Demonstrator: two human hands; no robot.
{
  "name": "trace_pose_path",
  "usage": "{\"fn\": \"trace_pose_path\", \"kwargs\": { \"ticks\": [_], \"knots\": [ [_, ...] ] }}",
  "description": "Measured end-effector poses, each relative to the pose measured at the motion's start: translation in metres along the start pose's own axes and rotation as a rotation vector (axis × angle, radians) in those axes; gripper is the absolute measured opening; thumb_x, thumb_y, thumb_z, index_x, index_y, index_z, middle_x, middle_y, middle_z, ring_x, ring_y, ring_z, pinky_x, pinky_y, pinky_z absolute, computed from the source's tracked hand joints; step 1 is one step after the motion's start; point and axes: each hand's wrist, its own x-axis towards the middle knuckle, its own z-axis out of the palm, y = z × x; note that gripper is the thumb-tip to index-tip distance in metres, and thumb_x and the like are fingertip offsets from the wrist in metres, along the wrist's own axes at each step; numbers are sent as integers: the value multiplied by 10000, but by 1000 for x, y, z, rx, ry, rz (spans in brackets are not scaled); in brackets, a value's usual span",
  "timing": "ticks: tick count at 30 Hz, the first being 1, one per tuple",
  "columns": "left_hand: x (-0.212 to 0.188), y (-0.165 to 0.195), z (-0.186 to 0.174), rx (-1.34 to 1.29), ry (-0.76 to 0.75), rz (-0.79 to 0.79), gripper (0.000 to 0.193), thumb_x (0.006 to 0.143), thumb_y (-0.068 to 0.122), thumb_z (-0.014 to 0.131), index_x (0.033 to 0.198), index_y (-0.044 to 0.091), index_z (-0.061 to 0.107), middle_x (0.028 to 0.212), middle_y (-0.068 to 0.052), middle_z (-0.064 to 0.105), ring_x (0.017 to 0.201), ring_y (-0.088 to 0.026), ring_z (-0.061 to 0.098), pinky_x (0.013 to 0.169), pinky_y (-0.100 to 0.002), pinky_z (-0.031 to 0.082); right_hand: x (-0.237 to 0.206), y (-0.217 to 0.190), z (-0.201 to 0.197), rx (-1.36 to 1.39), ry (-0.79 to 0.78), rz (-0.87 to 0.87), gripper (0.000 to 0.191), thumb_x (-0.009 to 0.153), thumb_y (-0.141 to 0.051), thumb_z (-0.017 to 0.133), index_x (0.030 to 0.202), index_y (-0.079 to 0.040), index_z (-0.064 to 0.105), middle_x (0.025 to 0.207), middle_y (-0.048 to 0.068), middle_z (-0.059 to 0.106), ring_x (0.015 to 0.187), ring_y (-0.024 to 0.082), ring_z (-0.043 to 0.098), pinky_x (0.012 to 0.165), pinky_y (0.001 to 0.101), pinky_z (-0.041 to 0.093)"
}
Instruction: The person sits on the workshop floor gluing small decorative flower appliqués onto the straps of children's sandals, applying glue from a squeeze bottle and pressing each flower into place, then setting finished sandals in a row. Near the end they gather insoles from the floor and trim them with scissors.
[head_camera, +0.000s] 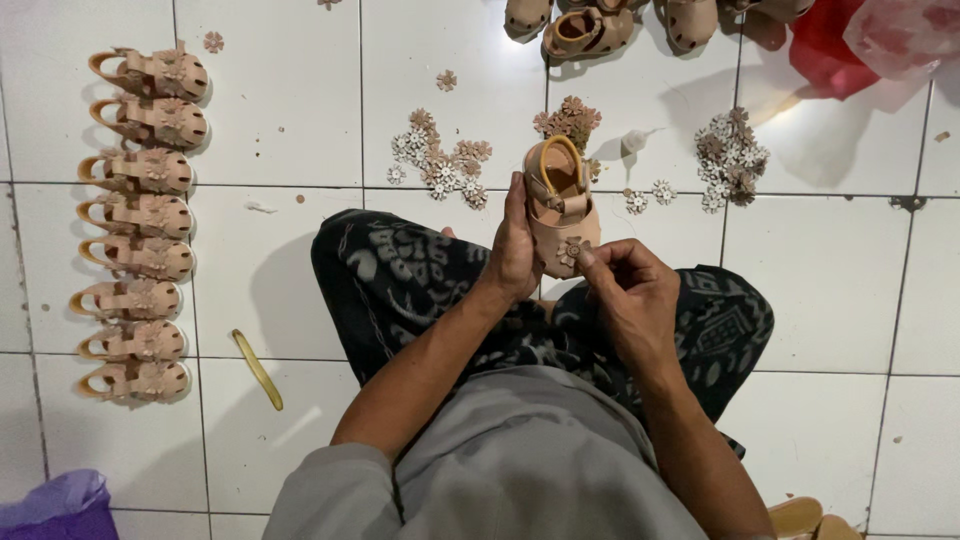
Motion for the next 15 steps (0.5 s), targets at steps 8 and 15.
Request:
{"fn": "trace_pose_path", "kwargs": {
  "ticks": [8, 15],
  "knots": [
    [-3, 2, 0, 50, -36, 26, 684, 1109, 611, 265, 1422, 48, 493, 1264, -94, 623, 1142, -190, 628, 1020, -381, 551, 1, 3, 2, 32, -7, -10, 143, 959, -146, 746, 950, -12, 698, 832, -7, 691, 716, 31, 588, 637, 180, 477],
    [-5, 5, 1, 102, -20, 16, 693, 1107, 617, 252, 1403, 40, 498, 1247, -90, 629, 1124, -181, 628, 1005, -366, 555, 1, 6, 1, -5, -1, -13, 139, 964, -137, 752, 947, -9, 701, 819, -10, 678, 708, 31, 573, 634, 180, 467]
  ]
}}
